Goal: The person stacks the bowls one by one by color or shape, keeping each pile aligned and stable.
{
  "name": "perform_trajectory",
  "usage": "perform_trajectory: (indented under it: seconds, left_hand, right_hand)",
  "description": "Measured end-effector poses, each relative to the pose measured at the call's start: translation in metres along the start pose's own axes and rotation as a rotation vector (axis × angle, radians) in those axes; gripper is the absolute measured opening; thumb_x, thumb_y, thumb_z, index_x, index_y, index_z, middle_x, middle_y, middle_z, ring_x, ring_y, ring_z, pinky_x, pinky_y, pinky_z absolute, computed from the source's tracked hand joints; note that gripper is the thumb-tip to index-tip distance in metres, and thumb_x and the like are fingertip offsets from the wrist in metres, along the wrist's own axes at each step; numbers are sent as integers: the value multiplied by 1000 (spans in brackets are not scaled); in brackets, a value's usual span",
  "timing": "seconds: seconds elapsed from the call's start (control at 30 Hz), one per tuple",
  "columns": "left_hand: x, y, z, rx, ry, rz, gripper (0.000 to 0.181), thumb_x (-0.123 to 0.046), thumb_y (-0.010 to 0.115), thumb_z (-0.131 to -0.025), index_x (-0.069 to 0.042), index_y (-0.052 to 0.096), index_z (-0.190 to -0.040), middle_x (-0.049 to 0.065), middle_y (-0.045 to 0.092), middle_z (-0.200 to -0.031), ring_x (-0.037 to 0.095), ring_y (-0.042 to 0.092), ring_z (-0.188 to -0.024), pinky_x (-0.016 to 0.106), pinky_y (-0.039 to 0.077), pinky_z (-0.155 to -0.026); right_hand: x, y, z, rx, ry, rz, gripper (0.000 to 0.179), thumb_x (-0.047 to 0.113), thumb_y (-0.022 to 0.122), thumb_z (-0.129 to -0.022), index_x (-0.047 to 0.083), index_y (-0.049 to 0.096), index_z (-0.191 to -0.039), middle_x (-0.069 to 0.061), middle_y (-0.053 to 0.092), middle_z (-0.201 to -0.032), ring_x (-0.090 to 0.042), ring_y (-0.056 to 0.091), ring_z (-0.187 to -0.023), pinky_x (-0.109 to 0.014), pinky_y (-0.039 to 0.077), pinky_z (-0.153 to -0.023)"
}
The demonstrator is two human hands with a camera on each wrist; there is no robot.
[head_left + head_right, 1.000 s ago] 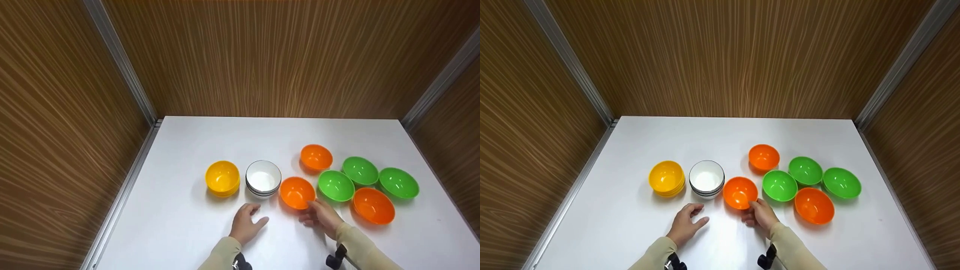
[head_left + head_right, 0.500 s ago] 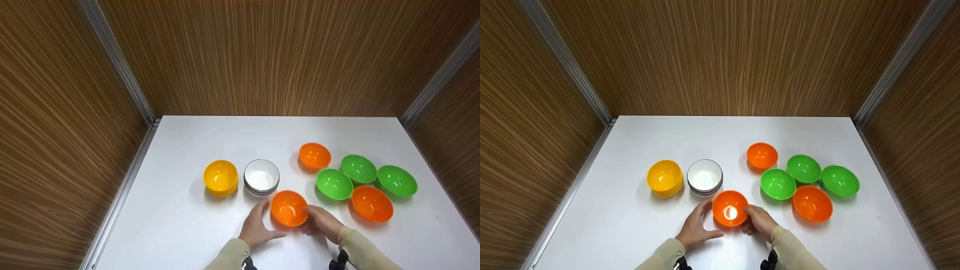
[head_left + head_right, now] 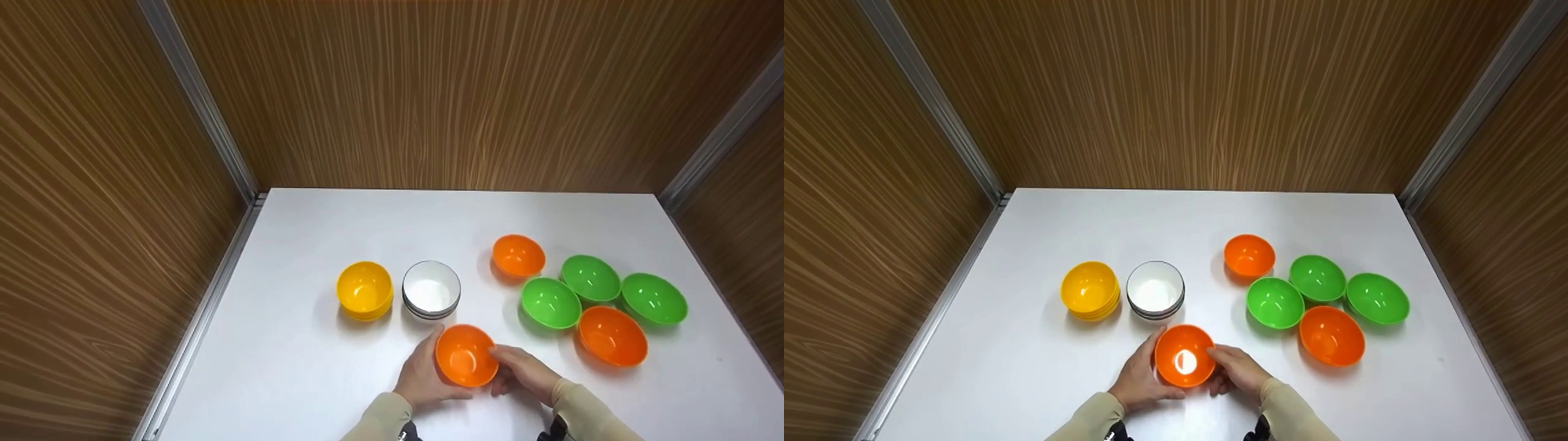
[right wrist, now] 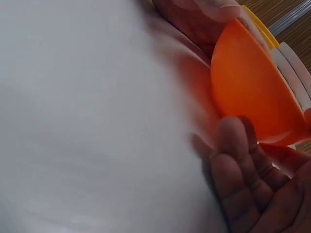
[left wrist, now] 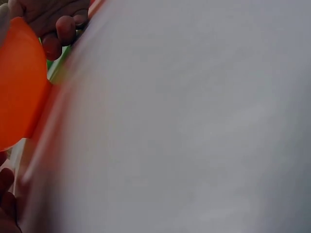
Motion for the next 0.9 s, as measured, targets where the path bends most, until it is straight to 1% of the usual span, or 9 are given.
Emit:
perform_trajectory:
  seconds: [0.17, 0.3, 0.43, 0.63, 0.73, 0.9]
  left_hand:
    - [0, 2, 0, -10, 20, -33, 125, -67, 82, -53, -17, 24, -152, -3, 36, -151, 16, 41, -132, 43, 36, -110]
    - [1, 2, 1, -19, 11, -45, 123, -67, 82, -54, -17, 26, -152, -4, 39, -149, 16, 42, -130, 44, 37, -109]
    - [1, 4, 1, -8, -12, -31, 123, -67, 82, -53, -20, 26, -152, -5, 39, -149, 15, 43, -130, 44, 37, -109]
    - [1, 6, -3, 11, -11, -30, 124, -71, 80, -51, -23, 26, -152, -8, 39, -148, 12, 42, -129, 43, 37, -109]
    - [3, 4, -2, 7, -9, -18, 125, -73, 79, -50, -22, 27, -151, -9, 39, -148, 12, 43, -129, 43, 37, -109]
    - [4, 1, 0, -8, -3, -20, 125, -75, 77, -50, -21, 28, -151, -8, 39, -148, 13, 42, -130, 44, 36, -109]
  right_hand:
    - [-8, 0, 0, -7, -47, 10, 53, 41, 34, -104, -3, 51, -126, -19, 69, -77, -22, 66, -68, -34, 57, -68]
    - [-10, 2, 1, -41, -67, 29, 54, 42, 34, -104, -5, 49, -125, -15, 68, -73, -21, 66, -67, -34, 57, -68]
    - [-11, 1, 3, -78, -75, 50, 58, 43, 32, -104, -7, 48, -129, -17, 68, -73, -22, 65, -65, -33, 57, -66]
    - [-10, 0, 5, -87, -101, 54, 58, 41, 29, -105, -7, 47, -131, -21, 66, -74, -22, 64, -64, -32, 55, -63]
    - [-10, 2, 3, -90, -96, 60, 58, 42, 30, -105, -6, 50, -128, -20, 67, -74, -21, 63, -63, -31, 54, -62]
    - [-9, 5, 1, -96, -98, 74, 59, 42, 29, -105, -8, 47, -131, -18, 66, -72, -22, 64, -62, -32, 54, -62]
Point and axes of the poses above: each hand's wrist, its own z-axis away from the middle knuckle, its own y-axis out of the palm, x = y × z, the point moved 3 cm from there along -z, towards the middle knuckle
